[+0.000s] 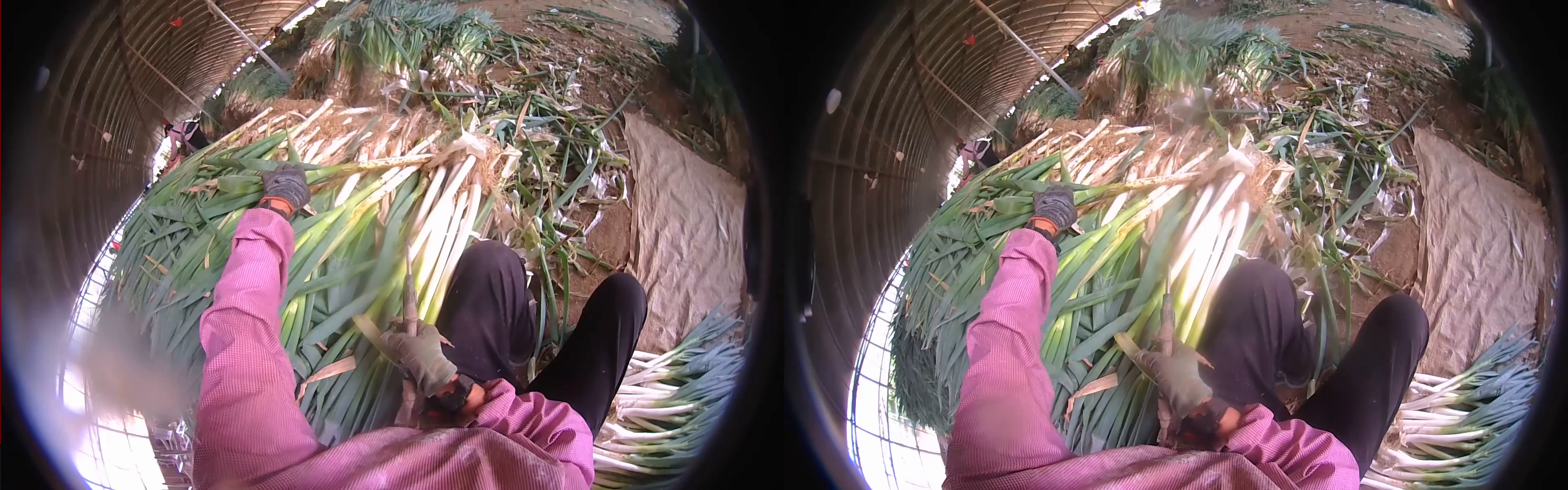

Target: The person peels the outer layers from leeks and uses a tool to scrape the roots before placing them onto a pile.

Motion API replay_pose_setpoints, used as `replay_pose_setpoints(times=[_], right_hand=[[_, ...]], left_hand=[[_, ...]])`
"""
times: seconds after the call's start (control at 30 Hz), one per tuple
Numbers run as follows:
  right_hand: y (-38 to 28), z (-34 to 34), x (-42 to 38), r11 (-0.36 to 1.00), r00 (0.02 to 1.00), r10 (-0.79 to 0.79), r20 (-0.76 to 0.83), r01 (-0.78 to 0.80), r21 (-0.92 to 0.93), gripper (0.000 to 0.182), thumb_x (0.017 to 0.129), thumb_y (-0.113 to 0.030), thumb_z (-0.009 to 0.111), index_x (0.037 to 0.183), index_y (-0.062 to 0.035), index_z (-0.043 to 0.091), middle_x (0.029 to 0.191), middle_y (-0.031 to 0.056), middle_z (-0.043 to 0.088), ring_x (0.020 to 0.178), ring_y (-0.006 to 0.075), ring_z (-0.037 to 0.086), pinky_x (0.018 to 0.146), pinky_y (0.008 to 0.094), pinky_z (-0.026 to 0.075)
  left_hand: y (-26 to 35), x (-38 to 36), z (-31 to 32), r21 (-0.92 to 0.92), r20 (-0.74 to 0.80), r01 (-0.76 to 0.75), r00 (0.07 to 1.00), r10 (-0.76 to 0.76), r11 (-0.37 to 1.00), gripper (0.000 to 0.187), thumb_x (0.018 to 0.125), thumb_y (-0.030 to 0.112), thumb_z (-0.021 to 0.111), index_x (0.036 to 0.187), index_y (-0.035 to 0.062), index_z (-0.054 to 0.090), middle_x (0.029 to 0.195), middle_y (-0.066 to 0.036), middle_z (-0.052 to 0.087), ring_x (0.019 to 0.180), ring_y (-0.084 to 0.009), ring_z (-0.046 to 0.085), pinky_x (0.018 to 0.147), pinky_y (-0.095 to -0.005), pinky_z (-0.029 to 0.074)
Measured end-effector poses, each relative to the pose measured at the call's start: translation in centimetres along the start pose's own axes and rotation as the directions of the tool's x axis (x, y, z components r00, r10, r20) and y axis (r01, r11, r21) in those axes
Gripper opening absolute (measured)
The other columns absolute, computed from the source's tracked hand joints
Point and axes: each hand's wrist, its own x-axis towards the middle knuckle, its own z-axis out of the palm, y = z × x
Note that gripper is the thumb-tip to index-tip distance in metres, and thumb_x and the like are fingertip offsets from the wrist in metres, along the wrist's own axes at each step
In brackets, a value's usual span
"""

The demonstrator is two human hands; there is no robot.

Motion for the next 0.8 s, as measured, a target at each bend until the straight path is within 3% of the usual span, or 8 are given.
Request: replay_pose_setpoints(times=[0.07,0.2,0.37,0.4,0.47,0.5,0.6,0.8], right_hand=[[-0.4,0.3,-0.2,0.998,0.996,0.063,0.056,-0.064,0.015,0.081,0.081,-0.003,0.067,0.151,-0.0095,0.027,0.108,0.0136,0.063,0.098,0.0173,0.060,0.086,0.0243,0.045],[0.5,0.8,-0.2,1.000,0.991,0.017,0.135,-0.016,-0.004,0.089,0.081,-0.002,0.065,0.155,-0.0170,0.018,0.112,0.0132,0.061,0.099,0.0204,0.059,0.089,0.0282,0.045],[-0.6,1.8,-3.8,0.996,0.985,-0.084,0.149,0.084,0.006,0.043,0.078,-0.007,0.071,0.117,0.0006,0.055,0.092,0.0059,0.062,0.081,0.0147,0.057,0.074,0.0288,0.047],[0.0,2.0,-4.2,0.995,0.984,-0.103,0.143,0.101,0.020,0.031,0.077,-0.008,0.073,0.105,0.0016,0.063,0.085,0.0030,0.063,0.075,0.0118,0.057,0.068,0.0278,0.048],[-0.3,2.0,-5.1,0.999,0.982,-0.049,0.181,0.051,-0.010,0.040,0.080,-0.009,0.071,0.114,0.0060,0.057,0.096,0.0103,0.064,0.087,0.0195,0.060,0.080,0.0313,0.047],[-0.8,2.1,-5.5,1.000,0.986,-0.017,0.164,0.020,-0.016,0.040,0.080,-0.009,0.071,0.114,0.0058,0.057,0.096,0.0101,0.064,0.086,0.0193,0.060,0.079,0.0312,0.047],[-1.5,1.8,-5.9,0.997,0.989,0.069,0.134,-0.062,-0.053,0.037,0.080,-0.013,0.072,0.110,0.0045,0.059,0.092,0.0098,0.064,0.084,0.0189,0.059,0.077,0.0314,0.047],[-0.9,1.4,-5.5,0.998,0.995,0.061,0.084,-0.060,-0.008,0.031,0.079,-0.012,0.070,0.105,0.0037,0.062,0.084,0.0049,0.061,0.062,0.0133,0.054,0.055,0.0279,0.043]], left_hand=[[0.2,-1.9,-1.2,0.037,-0.058,-0.091,0.994,0.093,0.995,0.036,0.080,0.022,0.059,0.111,0.0058,0.066,0.115,-0.019,0.064,0.112,-0.0336,0.060,0.099,-0.0586,0.036],[0.1,-6.5,-2.5,-0.001,-0.166,-0.245,0.956,0.242,0.969,0.031,0.075,0.018,0.061,0.101,0.0023,0.067,0.098,-0.021,0.067,0.095,-0.0342,0.065,0.086,-0.0444,0.049],[1.9,-14.6,-1.7,-0.216,-0.473,-0.462,0.820,0.321,0.860,0.033,0.076,0.022,0.068,0.100,0.0002,0.063,0.094,-0.024,0.065,0.091,-0.0362,0.064,0.082,-0.0426,0.050],[2.7,-15.5,-2.0,-0.366,-0.344,-0.394,0.899,0.271,0.843,0.036,0.075,0.024,0.069,0.101,-0.0003,0.063,0.094,-0.024,0.065,0.090,-0.0359,0.063,0.081,-0.0425,0.050],[4.4,-17.3,-3.2,-0.610,-0.041,-0.187,0.978,0.205,0.770,0.041,0.075,0.027,0.071,0.103,-0.0014,0.063,0.092,-0.025,0.064,0.087,-0.0353,0.062,0.078,-0.0424,0.048],[4.7,-17.3,-1.4,-0.663,-0.154,-0.243,0.970,0.189,0.708,0.042,0.076,0.029,0.071,0.102,-0.0029,0.062,0.087,-0.024,0.062,0.081,-0.0343,0.061,0.075,-0.0431,0.047],[7.1,-17.2,0.7,-0.792,0.112,0.003,0.984,0.140,0.611,0.042,0.075,0.028,0.071,0.100,-0.0045,0.061,0.088,-0.025,0.061,0.082,-0.0350,0.059,0.076,-0.0436,0.047],[10.9,-20.8,2.2,-0.712,-0.153,-0.227,0.974,0.169,0.665,0.045,0.082,0.023,0.061,0.117,-0.0033,0.056,0.113,-0.031,0.058,0.104,-0.0457,0.056,0.089,-0.0484,0.045]])
